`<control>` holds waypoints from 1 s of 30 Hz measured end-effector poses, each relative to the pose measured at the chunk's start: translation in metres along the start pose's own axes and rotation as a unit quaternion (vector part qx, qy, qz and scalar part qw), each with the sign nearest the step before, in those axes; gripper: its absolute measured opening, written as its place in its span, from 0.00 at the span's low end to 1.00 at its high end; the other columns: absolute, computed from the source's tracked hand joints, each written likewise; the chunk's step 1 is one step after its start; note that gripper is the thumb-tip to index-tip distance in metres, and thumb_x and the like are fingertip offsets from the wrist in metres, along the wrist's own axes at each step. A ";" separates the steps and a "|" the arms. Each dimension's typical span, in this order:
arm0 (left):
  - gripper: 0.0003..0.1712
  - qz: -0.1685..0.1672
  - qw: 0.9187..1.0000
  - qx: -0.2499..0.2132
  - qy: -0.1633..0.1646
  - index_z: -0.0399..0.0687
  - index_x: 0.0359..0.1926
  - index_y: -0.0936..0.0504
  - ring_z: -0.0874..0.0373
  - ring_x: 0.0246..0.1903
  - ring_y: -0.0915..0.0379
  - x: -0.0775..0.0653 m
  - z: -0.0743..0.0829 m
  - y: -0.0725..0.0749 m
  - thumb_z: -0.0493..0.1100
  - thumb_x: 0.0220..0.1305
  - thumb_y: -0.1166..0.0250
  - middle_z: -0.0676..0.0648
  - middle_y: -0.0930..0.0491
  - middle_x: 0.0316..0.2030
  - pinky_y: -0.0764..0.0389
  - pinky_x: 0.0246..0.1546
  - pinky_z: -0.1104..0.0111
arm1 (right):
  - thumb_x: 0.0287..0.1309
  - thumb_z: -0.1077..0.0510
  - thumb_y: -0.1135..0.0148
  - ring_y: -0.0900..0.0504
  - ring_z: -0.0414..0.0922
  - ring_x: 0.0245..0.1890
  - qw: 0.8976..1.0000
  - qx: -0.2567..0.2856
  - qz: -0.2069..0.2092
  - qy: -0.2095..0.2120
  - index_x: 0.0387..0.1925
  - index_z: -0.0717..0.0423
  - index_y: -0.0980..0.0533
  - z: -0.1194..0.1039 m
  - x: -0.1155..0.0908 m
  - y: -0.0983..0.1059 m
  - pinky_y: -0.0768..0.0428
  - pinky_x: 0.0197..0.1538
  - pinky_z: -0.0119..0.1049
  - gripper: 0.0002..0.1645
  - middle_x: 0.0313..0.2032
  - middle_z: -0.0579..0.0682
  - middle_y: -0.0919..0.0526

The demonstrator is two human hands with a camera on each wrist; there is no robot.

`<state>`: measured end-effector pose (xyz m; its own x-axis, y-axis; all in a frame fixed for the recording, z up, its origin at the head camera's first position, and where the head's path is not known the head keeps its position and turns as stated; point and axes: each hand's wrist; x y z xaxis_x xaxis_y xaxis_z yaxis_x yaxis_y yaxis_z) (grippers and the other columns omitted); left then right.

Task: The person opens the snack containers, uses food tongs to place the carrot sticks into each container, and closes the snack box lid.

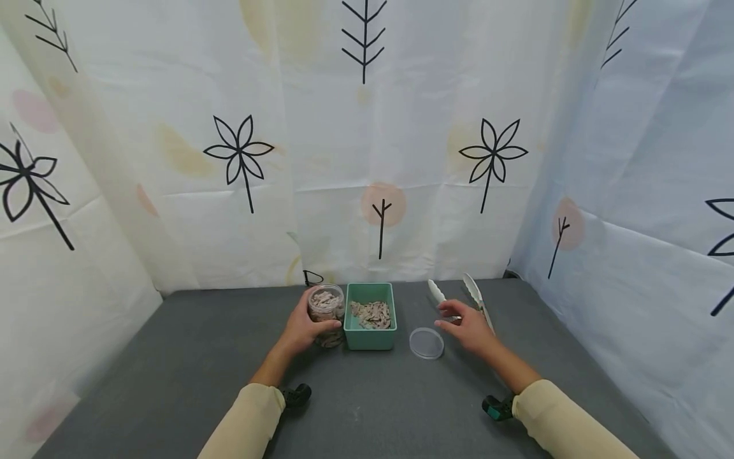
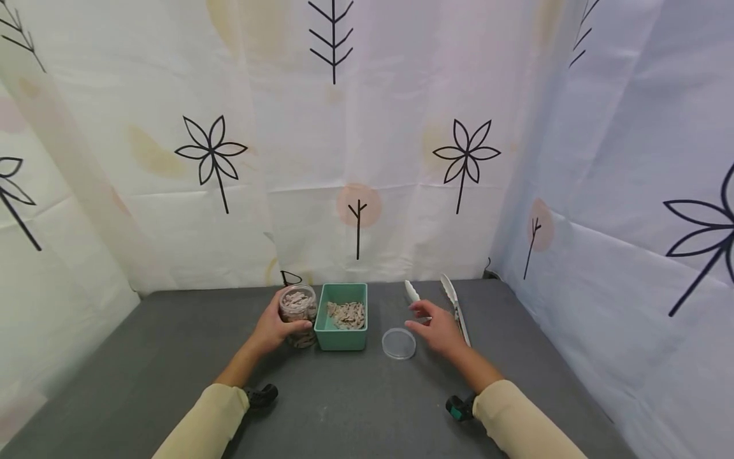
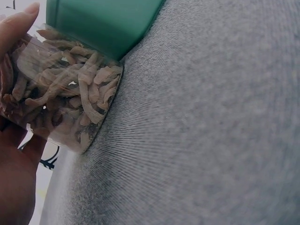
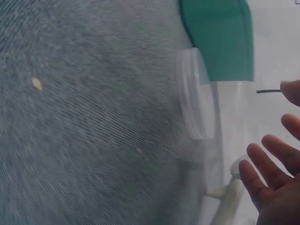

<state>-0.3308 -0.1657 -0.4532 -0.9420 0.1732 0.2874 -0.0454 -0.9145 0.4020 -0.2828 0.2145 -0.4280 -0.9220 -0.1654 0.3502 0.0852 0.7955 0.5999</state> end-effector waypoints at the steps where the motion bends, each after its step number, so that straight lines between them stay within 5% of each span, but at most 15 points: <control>1: 0.56 0.001 1.000 0.000 0.001 0.52 0.74 0.45 0.43 0.56 0.32 0.000 0.000 0.000 0.47 0.50 0.22 0.37 0.33 0.61 0.28 0.50 0.49 | 0.59 0.59 0.32 0.21 0.59 0.50 1.000 0.000 -0.012 -0.003 0.53 0.64 0.25 0.001 0.000 -0.002 0.23 0.49 0.51 0.22 0.50 0.65 0.21; 10: 0.55 0.002 1.000 0.004 -0.006 0.51 0.74 0.45 0.43 0.56 0.31 0.000 -0.001 -0.001 0.47 0.50 0.22 0.37 0.33 0.61 0.27 0.49 0.50 | 0.53 0.49 0.27 0.24 0.60 0.54 0.992 -0.068 -0.106 -0.006 0.60 0.63 0.29 0.002 0.002 -0.020 0.27 0.52 0.56 0.38 0.56 0.62 0.24; 17: 0.55 0.002 1.000 0.006 0.004 0.50 0.74 0.46 0.42 0.56 0.32 -0.002 0.005 0.000 0.46 0.51 0.22 0.35 0.34 0.61 0.28 0.50 0.48 | 0.40 0.44 0.21 0.27 0.53 0.47 0.982 -0.147 -0.119 0.019 0.61 0.58 0.28 0.011 0.006 -0.038 0.28 0.48 0.51 0.47 0.49 0.56 0.23; 30: 0.55 0.006 1.000 0.004 0.003 0.57 0.73 0.45 0.43 0.57 0.32 -0.001 0.000 -0.001 0.47 0.50 0.22 0.38 0.33 0.61 0.29 0.50 0.48 | 0.41 0.49 0.22 0.28 0.52 0.46 0.962 -0.202 -0.183 -0.001 0.56 0.55 0.24 -0.011 0.018 -0.028 0.30 0.49 0.51 0.38 0.47 0.54 0.23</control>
<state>-0.3299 -0.1649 -0.4536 -0.9443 0.1594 0.2880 -0.0307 -0.9139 0.4049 -0.2974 0.1824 -0.4303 -0.9188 -0.3900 0.0618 -0.1053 0.3928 0.9136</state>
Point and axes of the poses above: each hand's wrist, its own x-axis towards the middle knuckle, its own y-axis out of the back of the hand, z = x × y
